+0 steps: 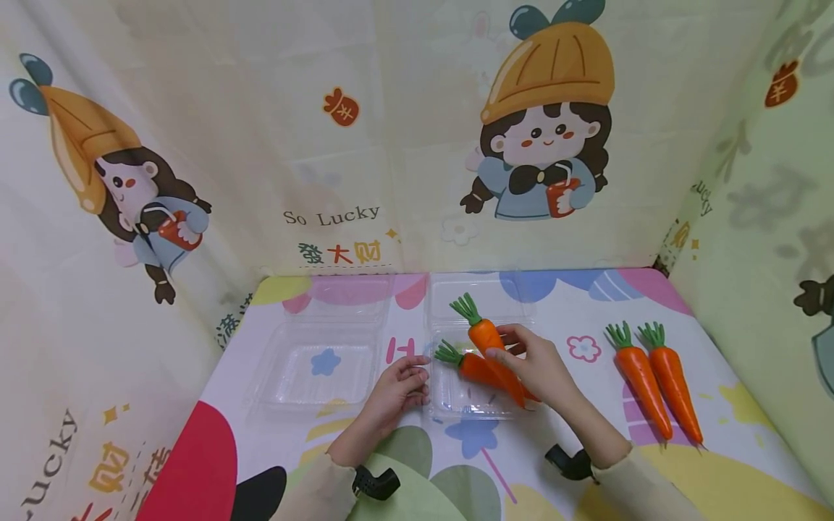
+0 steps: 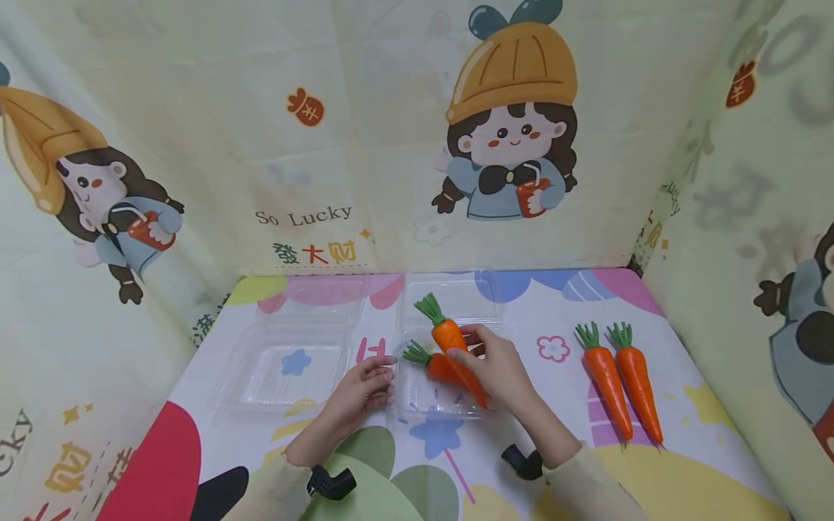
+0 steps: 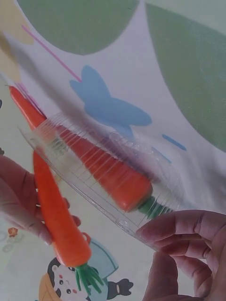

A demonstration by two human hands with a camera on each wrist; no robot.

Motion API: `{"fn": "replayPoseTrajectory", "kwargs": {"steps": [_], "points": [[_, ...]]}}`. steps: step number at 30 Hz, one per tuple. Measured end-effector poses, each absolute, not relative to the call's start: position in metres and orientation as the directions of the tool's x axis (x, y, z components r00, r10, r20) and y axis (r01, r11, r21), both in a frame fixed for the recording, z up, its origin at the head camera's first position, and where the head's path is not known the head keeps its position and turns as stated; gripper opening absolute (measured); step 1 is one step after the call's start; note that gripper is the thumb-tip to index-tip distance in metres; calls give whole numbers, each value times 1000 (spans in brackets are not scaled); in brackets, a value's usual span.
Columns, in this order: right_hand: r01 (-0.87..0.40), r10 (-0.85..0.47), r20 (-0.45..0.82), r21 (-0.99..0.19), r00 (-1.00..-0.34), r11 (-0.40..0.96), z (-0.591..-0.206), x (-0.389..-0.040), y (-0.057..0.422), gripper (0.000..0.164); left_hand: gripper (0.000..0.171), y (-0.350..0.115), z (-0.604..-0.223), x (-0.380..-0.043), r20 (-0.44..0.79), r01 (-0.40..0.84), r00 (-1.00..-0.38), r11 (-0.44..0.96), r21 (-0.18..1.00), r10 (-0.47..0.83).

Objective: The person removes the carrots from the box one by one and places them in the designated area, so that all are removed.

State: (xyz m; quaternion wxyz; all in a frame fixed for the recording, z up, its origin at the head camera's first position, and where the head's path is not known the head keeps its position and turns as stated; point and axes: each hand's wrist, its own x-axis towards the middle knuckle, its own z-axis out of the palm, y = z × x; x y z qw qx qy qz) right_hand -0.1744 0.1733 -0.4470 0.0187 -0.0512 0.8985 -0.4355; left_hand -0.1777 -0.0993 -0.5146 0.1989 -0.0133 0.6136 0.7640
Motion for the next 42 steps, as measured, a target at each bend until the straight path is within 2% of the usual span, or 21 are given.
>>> {"fn": "replayPoseTrajectory", "kwargs": {"steps": [17, 42], "points": [[50, -49, -91, -837, -995, 545, -441, -176, 188, 62, 37, -99, -515, -178, -282, -332, -918, -156, 930, 278], [136, 27, -149, -797, -988, 589, -444, -168, 234, 73, 38, -98, -513, -178, -285, -334, -919, -152, 930, 271]]}}
